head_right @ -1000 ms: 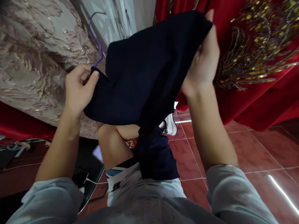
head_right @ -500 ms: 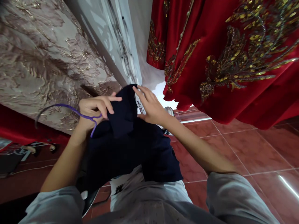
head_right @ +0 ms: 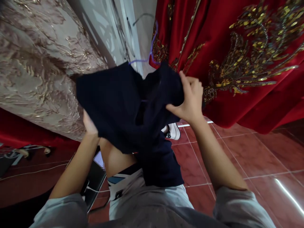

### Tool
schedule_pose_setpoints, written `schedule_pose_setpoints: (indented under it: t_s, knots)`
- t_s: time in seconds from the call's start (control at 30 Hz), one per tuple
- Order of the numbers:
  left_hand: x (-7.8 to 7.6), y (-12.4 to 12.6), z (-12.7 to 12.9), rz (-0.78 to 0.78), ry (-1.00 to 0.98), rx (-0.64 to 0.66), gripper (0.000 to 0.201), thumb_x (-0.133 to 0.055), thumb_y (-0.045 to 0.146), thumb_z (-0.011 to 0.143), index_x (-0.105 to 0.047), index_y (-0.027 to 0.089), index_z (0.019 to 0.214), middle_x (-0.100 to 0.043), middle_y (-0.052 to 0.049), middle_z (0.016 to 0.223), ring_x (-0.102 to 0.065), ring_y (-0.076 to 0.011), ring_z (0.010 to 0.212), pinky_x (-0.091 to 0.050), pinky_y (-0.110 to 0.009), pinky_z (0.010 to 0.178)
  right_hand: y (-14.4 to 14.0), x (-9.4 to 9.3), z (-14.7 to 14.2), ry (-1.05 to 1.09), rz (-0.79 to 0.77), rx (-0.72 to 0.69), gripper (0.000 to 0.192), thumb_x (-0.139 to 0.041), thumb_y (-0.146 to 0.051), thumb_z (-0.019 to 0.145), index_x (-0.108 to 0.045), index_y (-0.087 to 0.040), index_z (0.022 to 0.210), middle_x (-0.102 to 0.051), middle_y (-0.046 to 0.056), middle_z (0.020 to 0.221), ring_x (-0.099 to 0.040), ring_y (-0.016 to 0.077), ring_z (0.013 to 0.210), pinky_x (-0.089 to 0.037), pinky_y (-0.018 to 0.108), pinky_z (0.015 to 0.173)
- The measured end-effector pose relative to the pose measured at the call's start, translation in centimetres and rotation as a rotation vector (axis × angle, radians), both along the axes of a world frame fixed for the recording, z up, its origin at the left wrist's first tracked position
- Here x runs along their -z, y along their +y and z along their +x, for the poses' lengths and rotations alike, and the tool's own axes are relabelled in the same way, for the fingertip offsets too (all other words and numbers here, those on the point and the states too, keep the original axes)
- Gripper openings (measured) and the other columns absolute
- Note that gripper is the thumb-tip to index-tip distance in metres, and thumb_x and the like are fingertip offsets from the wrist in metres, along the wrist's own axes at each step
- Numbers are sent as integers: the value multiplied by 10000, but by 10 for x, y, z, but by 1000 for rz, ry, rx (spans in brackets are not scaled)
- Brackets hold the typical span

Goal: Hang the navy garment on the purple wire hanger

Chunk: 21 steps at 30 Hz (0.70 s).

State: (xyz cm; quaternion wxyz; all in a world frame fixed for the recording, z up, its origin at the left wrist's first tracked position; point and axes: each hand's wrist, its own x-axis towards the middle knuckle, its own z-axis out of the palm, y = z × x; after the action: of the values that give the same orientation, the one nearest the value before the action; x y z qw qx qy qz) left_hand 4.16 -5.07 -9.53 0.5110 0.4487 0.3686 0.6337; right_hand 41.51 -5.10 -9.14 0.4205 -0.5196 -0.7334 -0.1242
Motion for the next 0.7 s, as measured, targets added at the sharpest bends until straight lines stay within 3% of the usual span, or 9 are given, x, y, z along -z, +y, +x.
schedule_pose_setpoints:
  t_s: [0.07,0.13,0.23,0.33,0.47,0.7]
  knots:
    - [6,-4,-7,18,-23,11,847,-462,924,859,-713,207,1234,-664,-134,1427,-437,-368,1532,-432,-558,1240,2,-27,2,-23,-34,75,1123,-811,-542,718,-243,-341,1666,-485,161,1420,-486,465,1286,-415,714,1068]
    - [9,-4,-10,54,2,-6,765,-627,845,838,-720,199,1237,-680,-140,1405,-513,-374,1475,-455,-543,1222,5,-54,-7,-51,-80,101,1065,-827,-497,739,-281,-377,1645,-499,146,1424,-493,456,1286,-422,702,1095]
    - [13,3,-10,104,80,-160,554,-906,541,753,-749,203,1164,-741,-116,1297,-653,-342,1329,-501,-489,1188,3,-81,-26,-105,-109,85,1042,-858,-476,735,-312,-419,1620,-518,122,1413,-502,449,1284,-440,701,1115]
    - [18,8,-11,107,60,-270,499,-944,440,723,-766,199,1122,-767,-107,1241,-702,-317,1253,-527,-461,1162,-10,-87,-34,-142,-117,6,1044,-872,-449,730,-321,-424,1616,-528,115,1413,-501,463,1293,-452,713,1114]
    - [23,4,-9,51,19,-318,519,-962,428,674,-776,187,1093,-772,-117,1230,-693,-319,1266,-532,-445,1159,-25,-85,-28,-160,-122,-112,1037,-860,-432,738,-317,-422,1621,-530,105,1433,-495,489,1309,-430,739,1129]
    - [17,-2,3,126,15,-255,405,-812,544,841,-779,238,1105,-741,-91,1310,-607,-293,1395,-463,-415,1224,-12,-93,-32,-71,-146,-50,953,-844,-389,760,-382,-384,1594,-540,107,1430,-506,467,1335,-455,691,1144]
